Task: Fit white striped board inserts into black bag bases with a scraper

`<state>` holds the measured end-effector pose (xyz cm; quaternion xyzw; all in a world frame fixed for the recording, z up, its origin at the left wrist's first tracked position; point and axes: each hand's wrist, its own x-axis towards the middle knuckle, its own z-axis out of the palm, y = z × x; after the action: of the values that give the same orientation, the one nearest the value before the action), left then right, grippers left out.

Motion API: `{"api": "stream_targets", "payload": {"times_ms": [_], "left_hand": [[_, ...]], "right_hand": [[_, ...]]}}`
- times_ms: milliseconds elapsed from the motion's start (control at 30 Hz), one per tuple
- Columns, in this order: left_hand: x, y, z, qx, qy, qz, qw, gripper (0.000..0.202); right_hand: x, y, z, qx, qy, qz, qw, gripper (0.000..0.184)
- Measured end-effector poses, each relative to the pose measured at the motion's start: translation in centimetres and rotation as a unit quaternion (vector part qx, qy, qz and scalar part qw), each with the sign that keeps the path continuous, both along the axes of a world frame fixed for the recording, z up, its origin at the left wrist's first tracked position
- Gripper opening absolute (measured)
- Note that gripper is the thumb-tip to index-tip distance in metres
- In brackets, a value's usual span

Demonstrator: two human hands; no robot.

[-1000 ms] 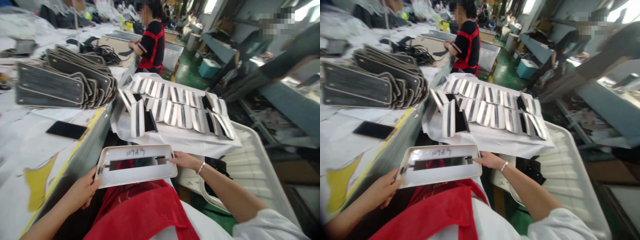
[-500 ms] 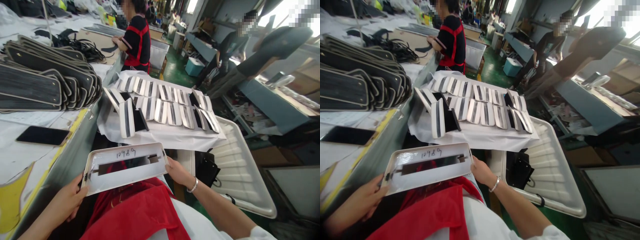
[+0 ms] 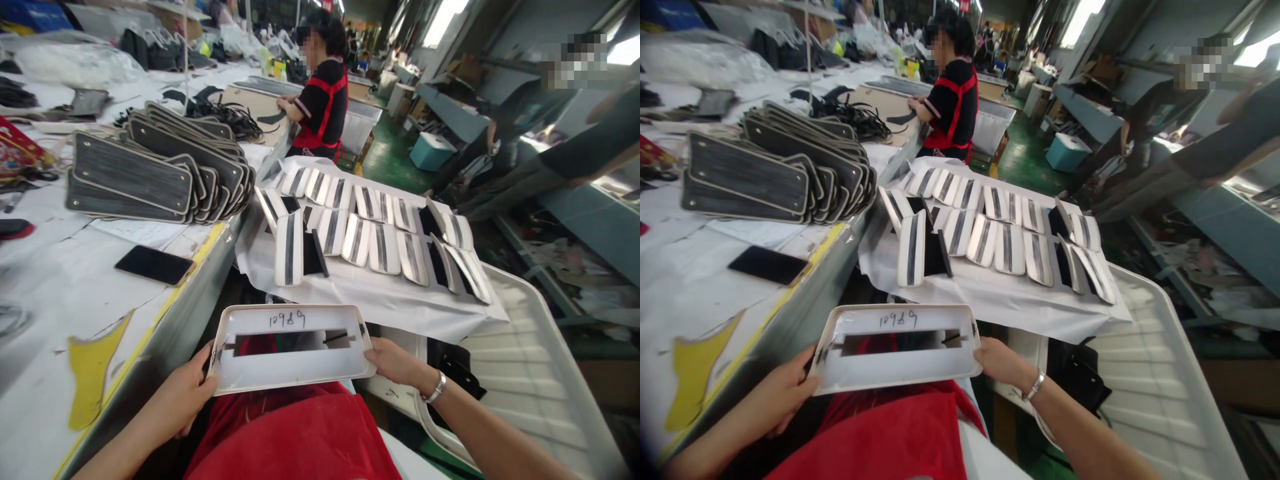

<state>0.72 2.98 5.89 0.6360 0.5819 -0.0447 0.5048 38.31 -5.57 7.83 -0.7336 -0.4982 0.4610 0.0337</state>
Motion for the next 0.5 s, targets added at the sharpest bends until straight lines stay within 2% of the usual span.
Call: {"api": "stream_targets", "payload": {"times_ms": [67, 133, 167, 300, 500], "left_hand": [[-0.1, -0.1, 0.0, -0.002, -0.003, 0.005, 1.0, 0.063], [-0.2, -0.1, 0.0, -0.002, -0.006, 0.01, 1.0, 0.063], [-0.1, -0.1, 0.1, -0.003, -0.008, 0.012, 1.0, 0.063], [0.0, 0.0, 0.5, 0.0, -0.02, 0.018, 1.0, 0.064], [0.1, 0.2, 1.3, 0.024, -0.038, 0.025, 0.999, 0.061]], "right_hand": [[0.5, 0.9, 0.1, 0.057, -0.092, 0.05, 0.993, 0.032], [0.7, 2.1, 0.0, 0.099, -0.187, 0.068, 0.975, 0.053], [0.8, 2.8, -0.1, 0.111, -0.221, 0.075, 0.966, 0.054], [0.6, 4.7, -0.9, 0.134, -0.27, 0.14, 0.943, 0.039], [1.0, 5.4, -2.3, 0.153, -0.283, 0.18, 0.929, 0.033]]}}
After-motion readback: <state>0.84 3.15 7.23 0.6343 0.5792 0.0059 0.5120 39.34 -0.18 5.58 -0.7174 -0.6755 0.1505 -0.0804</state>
